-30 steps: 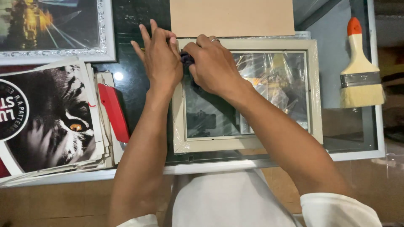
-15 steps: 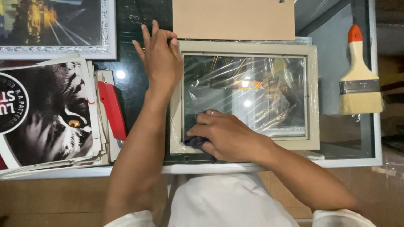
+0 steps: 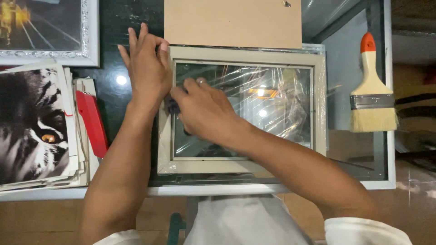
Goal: Wiping down the surface of a picture frame with a cloth.
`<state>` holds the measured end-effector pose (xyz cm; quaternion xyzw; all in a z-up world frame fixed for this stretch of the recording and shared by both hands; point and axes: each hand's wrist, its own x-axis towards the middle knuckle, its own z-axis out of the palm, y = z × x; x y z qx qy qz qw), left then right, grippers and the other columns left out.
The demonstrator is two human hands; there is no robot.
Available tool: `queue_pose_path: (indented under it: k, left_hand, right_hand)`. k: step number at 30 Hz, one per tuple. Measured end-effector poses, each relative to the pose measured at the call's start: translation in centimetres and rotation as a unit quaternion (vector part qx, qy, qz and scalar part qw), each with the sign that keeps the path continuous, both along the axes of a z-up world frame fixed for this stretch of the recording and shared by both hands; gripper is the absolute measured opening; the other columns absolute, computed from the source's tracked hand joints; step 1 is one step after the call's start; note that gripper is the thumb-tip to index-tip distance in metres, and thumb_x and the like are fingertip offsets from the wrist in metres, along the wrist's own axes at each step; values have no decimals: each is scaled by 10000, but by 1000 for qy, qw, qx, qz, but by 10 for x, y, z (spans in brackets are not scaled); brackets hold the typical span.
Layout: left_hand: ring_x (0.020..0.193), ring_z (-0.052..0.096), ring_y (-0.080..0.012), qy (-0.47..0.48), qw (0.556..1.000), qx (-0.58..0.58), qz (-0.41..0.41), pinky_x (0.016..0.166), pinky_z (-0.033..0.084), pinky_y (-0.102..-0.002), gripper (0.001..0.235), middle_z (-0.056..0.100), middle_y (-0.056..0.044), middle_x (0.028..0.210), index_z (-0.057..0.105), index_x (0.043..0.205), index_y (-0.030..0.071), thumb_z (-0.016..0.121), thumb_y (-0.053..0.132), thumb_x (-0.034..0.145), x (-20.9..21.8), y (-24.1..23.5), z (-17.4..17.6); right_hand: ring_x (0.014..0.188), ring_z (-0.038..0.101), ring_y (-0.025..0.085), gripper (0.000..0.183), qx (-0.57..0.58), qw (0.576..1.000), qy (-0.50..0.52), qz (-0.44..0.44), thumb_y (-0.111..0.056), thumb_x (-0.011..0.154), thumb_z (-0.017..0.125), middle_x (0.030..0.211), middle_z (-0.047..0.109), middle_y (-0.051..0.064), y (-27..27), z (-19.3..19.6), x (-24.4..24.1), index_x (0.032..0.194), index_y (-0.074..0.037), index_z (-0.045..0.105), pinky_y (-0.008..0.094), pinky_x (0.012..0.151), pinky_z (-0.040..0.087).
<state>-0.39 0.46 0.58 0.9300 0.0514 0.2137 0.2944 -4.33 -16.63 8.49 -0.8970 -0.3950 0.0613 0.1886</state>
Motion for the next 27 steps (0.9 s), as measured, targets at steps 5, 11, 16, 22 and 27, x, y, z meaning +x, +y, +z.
queue_pose_path:
  k: [5, 11, 16, 22, 27]
  left_hand:
    - [1467, 265, -500, 12, 1000, -16, 5, 1142, 84, -711, 113, 482, -280, 1530, 644, 1057, 85, 667, 195, 1038, 0, -1, 6]
    - [1474, 246, -505, 38, 999, -32, 13, 1152, 60, -692, 278, 448, -317, 1541, 658, 1005, 101, 807, 335, 977, 1, -5, 10]
    - [1490, 191, -489, 43, 998, -39, 21, 1163, 8, -661, 249, 419, -319, 1557, 642, 1026, 105, 776, 314, 998, -1, -8, 12]
    - [1481, 174, -511, 49, 998, -31, 32, 1148, -3, -697, 236, 424, -319, 1548, 642, 1031, 115, 764, 312, 981, 2, -11, 13]
    - [1466, 267, -525, 8, 999, -37, 11, 1138, 74, -729, 252, 455, -317, 1531, 606, 1014, 64, 793, 227, 971, 4, 1, -3]
  right_hand:
    - [883, 649, 389, 265, 29, 998, -32, -53, -84, 806, 694, 1020, 624, 217, 0, -2, 31, 1052, 5, 657, 488, 705, 567]
    - [877, 618, 301, 205, -72, 976, 53, -201, -63, 892, 625, 987, 650, 124, -100, 17, 40, 1090, -69, 682, 463, 765, 507]
    - [831, 697, 371, 184, -94, 913, 80, -389, -85, 928, 692, 991, 731, 191, -175, 29, 38, 1099, -15, 694, 491, 770, 535]
    - [962, 636, 370, 402, -141, 926, 66, -345, -131, 900, 624, 1120, 630, 224, -75, 21, 25, 1264, 36, 586, 486, 871, 526]
    - [821, 619, 463, 324, 14, 985, -64, -159, -75, 781, 633, 1031, 566, 284, 24, -14, 6, 1072, 53, 571, 552, 653, 562]
